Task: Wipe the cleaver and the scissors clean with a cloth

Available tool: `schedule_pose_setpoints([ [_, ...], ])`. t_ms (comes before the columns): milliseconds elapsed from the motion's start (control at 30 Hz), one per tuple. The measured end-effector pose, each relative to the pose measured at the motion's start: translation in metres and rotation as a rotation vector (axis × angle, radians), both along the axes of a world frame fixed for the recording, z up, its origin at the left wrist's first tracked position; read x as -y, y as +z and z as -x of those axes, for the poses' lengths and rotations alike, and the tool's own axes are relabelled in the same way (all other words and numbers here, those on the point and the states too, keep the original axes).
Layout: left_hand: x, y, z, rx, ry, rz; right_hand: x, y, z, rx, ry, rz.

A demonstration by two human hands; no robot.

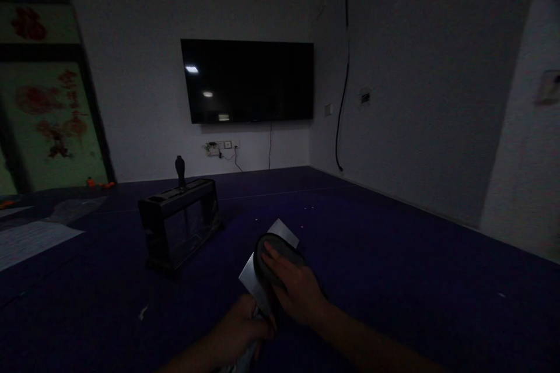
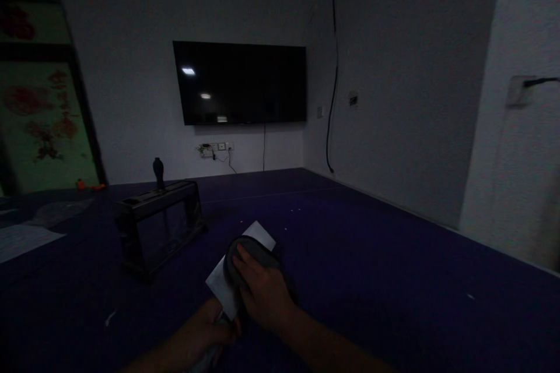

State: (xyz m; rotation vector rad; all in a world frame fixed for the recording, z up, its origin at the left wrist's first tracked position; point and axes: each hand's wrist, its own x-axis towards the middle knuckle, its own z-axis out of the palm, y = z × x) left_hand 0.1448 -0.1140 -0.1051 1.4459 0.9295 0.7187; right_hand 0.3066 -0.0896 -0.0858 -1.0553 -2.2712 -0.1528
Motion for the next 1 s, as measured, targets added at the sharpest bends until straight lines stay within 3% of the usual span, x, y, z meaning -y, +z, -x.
schedule_pose_setpoints([
  [267,0.005,0.010,-0.002,-0.013,-0.030,-0.015,0.004,0.000,0.000,0.053,0.042,-0.036],
  [600,0.007,0.012,0.001,-0.127,-0.060,-0.048,-0.010,-0.001,-0.008,-0.212,-0.103,-0.042],
  [767,0.008,0.016,0.001,-0.120,-0.076,-0.072,-0.016,-0.004,-0.012,-0.264,-0.155,-0.054],
  [1000,0.003,0.014,0.001,-0.108,-0.027,0.020,-0.018,-0.007,-0.012,-0.285,-0.183,-0.049],
])
